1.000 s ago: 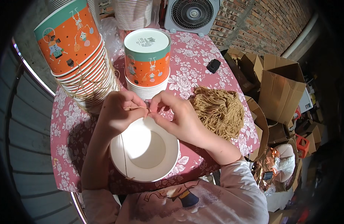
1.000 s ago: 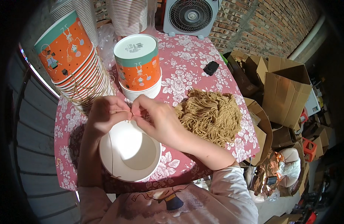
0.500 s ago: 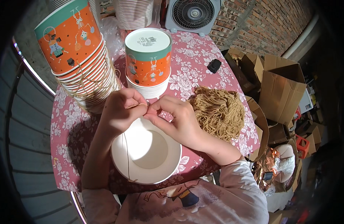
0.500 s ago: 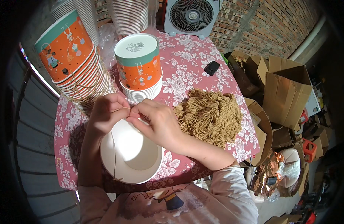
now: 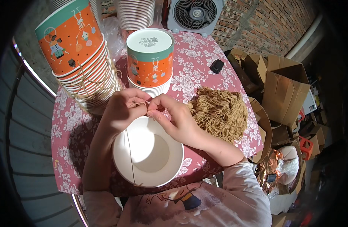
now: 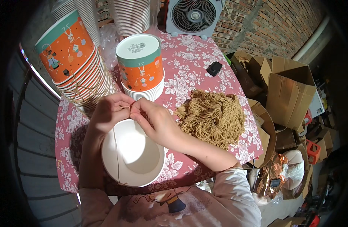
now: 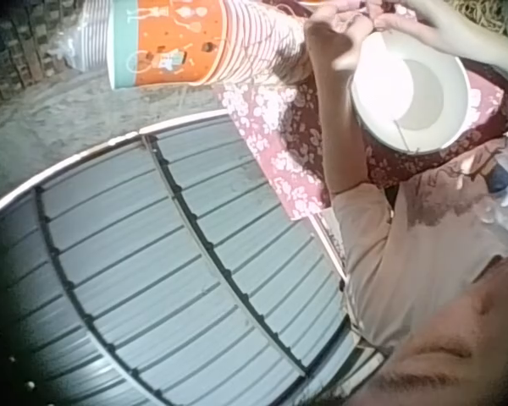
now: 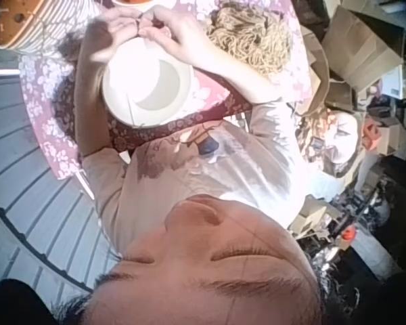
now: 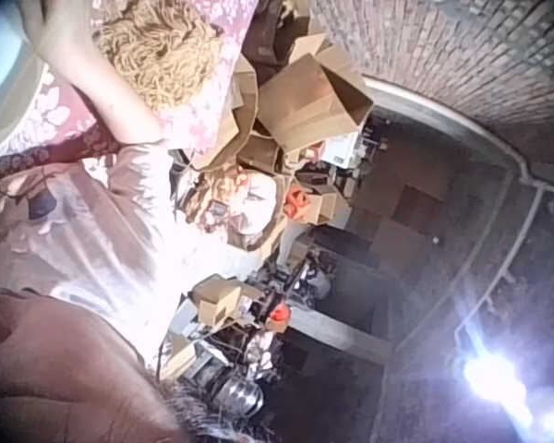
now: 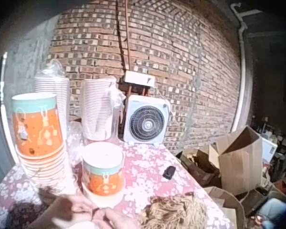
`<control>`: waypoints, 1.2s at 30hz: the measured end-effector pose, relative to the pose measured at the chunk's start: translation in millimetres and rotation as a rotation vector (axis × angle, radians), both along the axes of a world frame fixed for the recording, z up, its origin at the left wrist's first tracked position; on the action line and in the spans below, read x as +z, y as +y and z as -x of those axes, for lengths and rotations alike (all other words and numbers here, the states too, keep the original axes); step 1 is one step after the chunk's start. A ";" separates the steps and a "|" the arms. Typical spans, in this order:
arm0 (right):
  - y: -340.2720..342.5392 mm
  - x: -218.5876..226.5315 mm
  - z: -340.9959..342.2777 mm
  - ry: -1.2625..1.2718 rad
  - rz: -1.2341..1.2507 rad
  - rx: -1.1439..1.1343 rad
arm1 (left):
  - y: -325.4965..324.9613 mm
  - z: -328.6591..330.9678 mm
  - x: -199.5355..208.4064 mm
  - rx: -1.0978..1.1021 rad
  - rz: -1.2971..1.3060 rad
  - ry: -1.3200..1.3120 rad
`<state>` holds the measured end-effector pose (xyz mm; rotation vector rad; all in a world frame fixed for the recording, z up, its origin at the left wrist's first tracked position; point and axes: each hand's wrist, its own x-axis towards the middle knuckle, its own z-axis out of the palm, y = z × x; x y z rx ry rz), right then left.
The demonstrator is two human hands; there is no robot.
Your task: Threading and tying cord handles onto paper buckets in a workshop environment.
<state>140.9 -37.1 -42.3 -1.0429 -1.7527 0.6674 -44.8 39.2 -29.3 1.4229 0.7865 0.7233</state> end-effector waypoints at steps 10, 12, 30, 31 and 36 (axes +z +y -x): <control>3.3 -5.7 -3.6 0.034 0.144 0.038 | -8.4 7.3 7.1 0.004 -0.317 0.198; 9.6 -12.2 -3.0 0.273 0.261 0.109 | -12.2 2.5 8.8 0.029 -0.355 0.159; 22.6 -20.9 -10.7 0.612 0.445 0.133 | -22.6 -4.8 5.2 0.196 -0.522 0.175; 22.2 -20.4 -11.0 0.623 0.442 0.141 | -23.9 -5.0 7.6 0.203 -0.550 0.177; 19.2 -16.3 -10.0 0.582 0.459 0.131 | -20.6 -7.0 -3.7 0.225 -0.535 0.090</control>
